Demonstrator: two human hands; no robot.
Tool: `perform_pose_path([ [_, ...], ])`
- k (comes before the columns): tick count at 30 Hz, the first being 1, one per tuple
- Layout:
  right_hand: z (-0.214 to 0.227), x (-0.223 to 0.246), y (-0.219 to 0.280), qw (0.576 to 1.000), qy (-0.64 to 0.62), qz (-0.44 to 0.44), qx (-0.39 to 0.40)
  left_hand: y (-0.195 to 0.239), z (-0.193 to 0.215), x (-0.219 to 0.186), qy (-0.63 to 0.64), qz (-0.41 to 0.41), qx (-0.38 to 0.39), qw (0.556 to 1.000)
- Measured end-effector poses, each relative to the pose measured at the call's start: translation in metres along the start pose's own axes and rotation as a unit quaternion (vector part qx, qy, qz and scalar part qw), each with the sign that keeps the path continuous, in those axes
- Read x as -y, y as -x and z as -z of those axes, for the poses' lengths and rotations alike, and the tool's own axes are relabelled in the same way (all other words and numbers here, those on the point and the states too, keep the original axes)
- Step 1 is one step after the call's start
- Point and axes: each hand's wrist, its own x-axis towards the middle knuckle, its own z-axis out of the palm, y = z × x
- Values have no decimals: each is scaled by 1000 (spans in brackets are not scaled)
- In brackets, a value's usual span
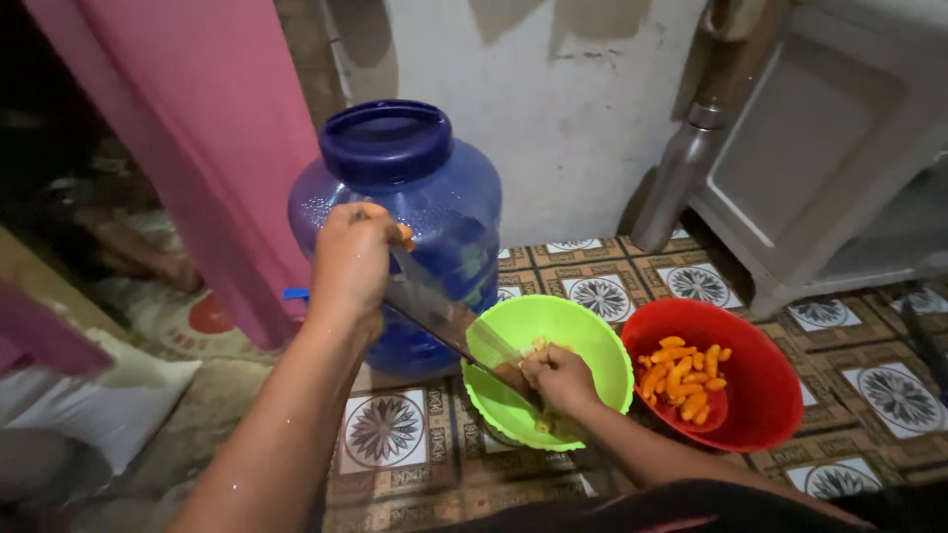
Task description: The person grates ginger pieces using a metal grater into a green bowl. They pick up ginger from the bowl, grate it, and continue the process with multiple pieces.
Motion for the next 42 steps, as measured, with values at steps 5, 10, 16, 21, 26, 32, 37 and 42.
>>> perform_pose_path([
  [5, -2, -3, -2, 999, -10, -36, 1, -3, 5, -3, 51, 47, 37, 997],
  [10, 6, 26, 10, 994, -67, -84, 23, -14, -5, -5, 71, 81, 26, 994],
  [16, 3, 51, 32, 986, -82, -142, -11, -27, -19, 8, 30, 10, 63, 998],
  [21, -4, 94, 31, 986, -129, -105, -5, -37, -13, 10, 15, 38, 61, 997],
  [26, -12, 114, 29, 988, -146, 53, 17, -40, -9, 16, 5, 26, 46, 999],
  [32, -3, 71, 32, 992, -74, -98, -31, -40, -8, 21, 36, 24, 27, 999],
  [37, -7, 94, 23, 981, -170, -94, 9, -39, -8, 18, 44, 46, 17, 998],
  [42, -14, 118, 35, 985, -166, 46, 10, -40, -7, 19, 43, 28, 33, 998],
])
